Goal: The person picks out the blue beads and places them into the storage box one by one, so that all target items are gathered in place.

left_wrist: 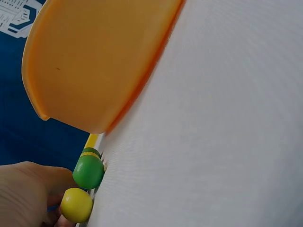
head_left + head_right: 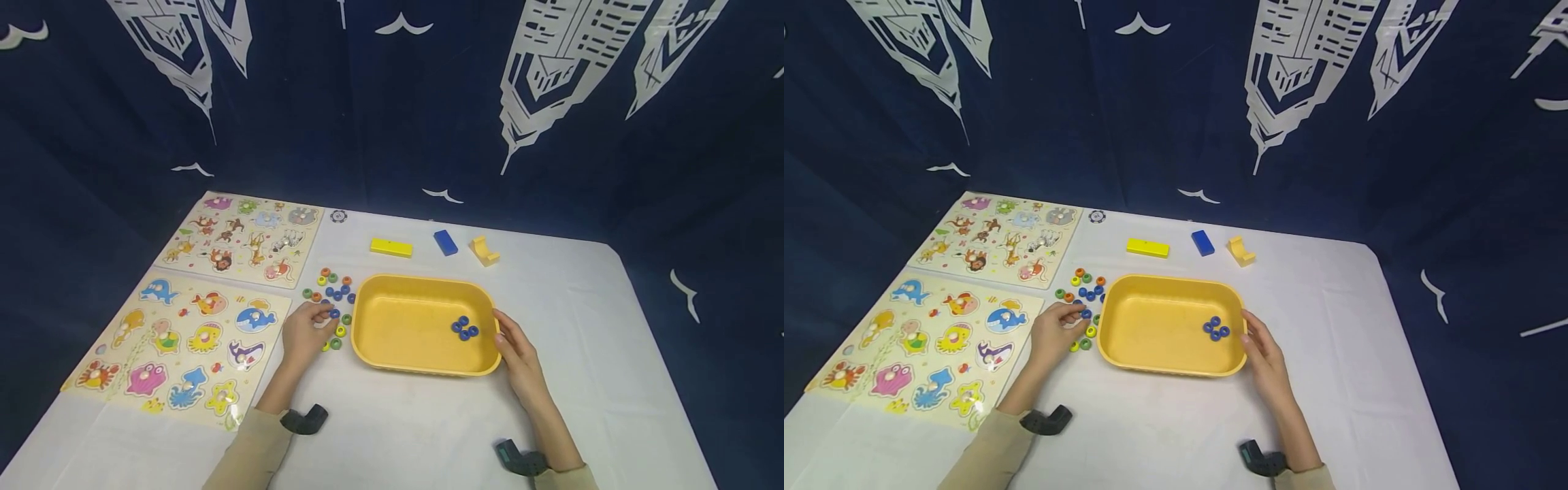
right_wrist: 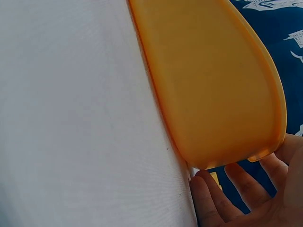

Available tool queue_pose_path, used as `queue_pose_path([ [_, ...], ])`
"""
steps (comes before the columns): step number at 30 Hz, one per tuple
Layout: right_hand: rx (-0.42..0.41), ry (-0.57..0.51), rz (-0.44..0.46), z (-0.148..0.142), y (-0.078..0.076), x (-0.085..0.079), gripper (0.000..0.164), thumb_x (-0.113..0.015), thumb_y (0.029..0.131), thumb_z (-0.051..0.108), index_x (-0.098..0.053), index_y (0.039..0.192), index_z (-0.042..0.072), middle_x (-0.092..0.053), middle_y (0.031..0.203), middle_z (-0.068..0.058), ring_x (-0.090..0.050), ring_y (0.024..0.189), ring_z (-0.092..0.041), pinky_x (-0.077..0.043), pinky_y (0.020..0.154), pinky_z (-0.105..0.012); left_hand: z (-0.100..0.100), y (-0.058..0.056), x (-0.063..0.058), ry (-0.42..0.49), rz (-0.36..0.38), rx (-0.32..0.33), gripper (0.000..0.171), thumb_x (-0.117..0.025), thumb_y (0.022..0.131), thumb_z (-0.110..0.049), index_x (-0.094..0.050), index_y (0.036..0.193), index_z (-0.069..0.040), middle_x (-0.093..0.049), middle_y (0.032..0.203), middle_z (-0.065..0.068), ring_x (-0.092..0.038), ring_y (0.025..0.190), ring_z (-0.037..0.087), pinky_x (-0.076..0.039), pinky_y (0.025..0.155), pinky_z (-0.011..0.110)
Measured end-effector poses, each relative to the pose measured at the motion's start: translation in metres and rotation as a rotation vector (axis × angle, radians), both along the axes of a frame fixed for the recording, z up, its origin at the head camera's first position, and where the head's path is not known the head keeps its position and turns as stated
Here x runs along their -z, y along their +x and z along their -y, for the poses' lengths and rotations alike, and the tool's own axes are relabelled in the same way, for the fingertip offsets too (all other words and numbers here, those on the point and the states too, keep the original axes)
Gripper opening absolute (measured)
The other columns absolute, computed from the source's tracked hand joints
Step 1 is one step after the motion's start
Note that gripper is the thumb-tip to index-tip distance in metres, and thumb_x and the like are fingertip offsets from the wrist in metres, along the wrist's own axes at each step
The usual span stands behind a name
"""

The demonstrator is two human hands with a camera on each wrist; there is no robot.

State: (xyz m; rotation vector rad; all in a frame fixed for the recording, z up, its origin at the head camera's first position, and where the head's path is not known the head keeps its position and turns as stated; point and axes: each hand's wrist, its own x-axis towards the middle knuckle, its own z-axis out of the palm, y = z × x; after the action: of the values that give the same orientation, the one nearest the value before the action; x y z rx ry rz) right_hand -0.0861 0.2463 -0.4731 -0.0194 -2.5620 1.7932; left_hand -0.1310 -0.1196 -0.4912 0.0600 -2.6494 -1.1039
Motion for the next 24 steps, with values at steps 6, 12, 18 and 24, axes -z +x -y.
queue_pose_path([
  [6,0.003,0.003,0.007,0.000,0.000,0.002,0.041,-0.042,0.093,0.031,-0.036,0.133,0.029,-0.034,0.141,0.003,-0.032,0.129,-0.013,-0.032,0.090,-0.006,-0.006,0.001,-0.015,0.135,-0.026,0.014,0.024,-0.073,0.070,-0.014,-0.067,0.094,-0.011,-0.059,0.069,-0.003,-0.053,0.062,0.008,-0.045,0.056,0.019],
  [12,0.002,0.005,0.013,0.001,0.001,-0.001,0.042,-0.042,0.093,0.030,-0.034,0.135,0.029,-0.032,0.142,0.004,-0.030,0.130,-0.014,-0.031,0.090,-0.006,-0.045,0.001,-0.074,0.361,0.016,0.196,0.023,-0.073,0.070,-0.011,-0.067,0.092,-0.011,-0.061,0.071,-0.002,-0.056,0.068,0.012,-0.049,0.067,0.027],
  [18,-0.003,-0.021,0.006,0.001,0.001,-0.002,0.042,-0.042,0.093,0.029,-0.035,0.135,0.028,-0.032,0.142,0.003,-0.030,0.130,-0.015,-0.032,0.090,-0.006,-0.105,-0.011,-0.087,0.303,0.106,0.445,0.019,-0.073,0.070,-0.013,-0.068,0.088,-0.012,-0.059,0.064,-0.006,-0.051,0.057,0.006,-0.044,0.054,0.018],
  [24,-0.022,-0.023,-0.008,-0.002,0.001,-0.001,0.042,-0.042,0.094,0.027,-0.035,0.135,0.026,-0.033,0.141,0.000,-0.032,0.129,-0.016,-0.033,0.090,-0.007,-0.149,-0.024,-0.061,0.122,0.231,0.514,0.018,-0.074,0.067,-0.018,-0.068,0.083,-0.018,-0.058,0.059,-0.011,-0.050,0.051,0.003,-0.040,0.048,0.019],
])
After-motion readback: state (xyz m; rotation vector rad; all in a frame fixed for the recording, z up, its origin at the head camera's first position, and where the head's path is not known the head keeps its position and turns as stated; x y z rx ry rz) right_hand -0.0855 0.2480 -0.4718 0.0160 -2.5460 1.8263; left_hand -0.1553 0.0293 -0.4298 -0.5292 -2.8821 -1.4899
